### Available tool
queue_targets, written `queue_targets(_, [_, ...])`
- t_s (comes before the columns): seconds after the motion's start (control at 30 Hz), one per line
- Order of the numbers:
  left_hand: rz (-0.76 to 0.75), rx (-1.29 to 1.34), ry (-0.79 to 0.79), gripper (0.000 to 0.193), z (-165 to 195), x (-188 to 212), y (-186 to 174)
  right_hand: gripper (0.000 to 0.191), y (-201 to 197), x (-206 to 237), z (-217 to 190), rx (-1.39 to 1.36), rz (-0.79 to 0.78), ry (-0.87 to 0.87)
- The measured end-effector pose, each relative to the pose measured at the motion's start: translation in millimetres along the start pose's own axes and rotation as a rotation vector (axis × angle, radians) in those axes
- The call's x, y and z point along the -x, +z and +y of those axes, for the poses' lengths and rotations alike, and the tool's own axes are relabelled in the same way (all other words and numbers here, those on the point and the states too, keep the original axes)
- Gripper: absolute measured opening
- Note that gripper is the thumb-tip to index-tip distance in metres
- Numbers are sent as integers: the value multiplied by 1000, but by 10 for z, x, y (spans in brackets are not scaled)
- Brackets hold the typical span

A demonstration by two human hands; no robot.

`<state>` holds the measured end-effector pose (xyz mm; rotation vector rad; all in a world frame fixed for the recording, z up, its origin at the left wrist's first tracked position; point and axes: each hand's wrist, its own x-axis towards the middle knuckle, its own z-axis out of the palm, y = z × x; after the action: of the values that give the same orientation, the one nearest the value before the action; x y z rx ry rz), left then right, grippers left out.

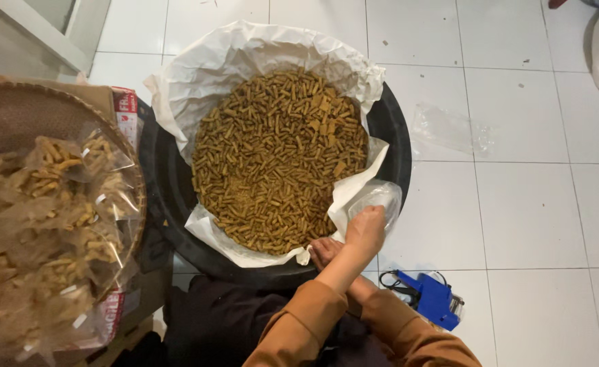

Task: The person sits on the floor and fills clear plastic bags with fried snack pieces taken by hand from a large paper-lined basin, then places the filled bags into a woven basket beside them. They repeat this filling and bagging cycle continuously, with a weighing scale and a bag sealer visible nearby.

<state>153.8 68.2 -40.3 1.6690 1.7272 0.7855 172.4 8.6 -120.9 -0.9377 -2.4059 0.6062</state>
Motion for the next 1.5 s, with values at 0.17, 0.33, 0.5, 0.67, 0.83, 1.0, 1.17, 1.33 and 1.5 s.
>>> queue_targets(0.17, [-60,-159,-104,19,-181,-103,292,14,-1,7,-1,-8,-1,-46])
queue_targets(0.33, [7,-264,-67,20,-139,-143,354,11,-27,0,-40,6,18,-64])
queue_targets(0.5, [38,-250,-100,15,-199,-162,387,14,-53,-13,-76,1,-27,-30])
queue_targets(0.67, [-227,-237,-207,15,-225,-199,382,14,-81,-69,-133,10,21,-42])
queue_targets(0.83, [-82,-67,-272,30,-172,-179,341,15,-141,-116,-197,41,-5,-16])
queue_targets(1.0, [-132,-189,-274,26,-217,-179,393,15,-199,-156,-221,51,-38,-41])
queue_targets(1.17, [6,-264,-156,12,-272,-161,409,12,-218,-207,-281,21,-56,-22])
queue_targets(1.33, [281,-88,44,6,-312,-26,234,13,-251,-198,-337,-8,-68,6])
queue_targets(1.5, [173,-63,76,25,-249,-34,110,17,-109,-176,-252,36,-100,69])
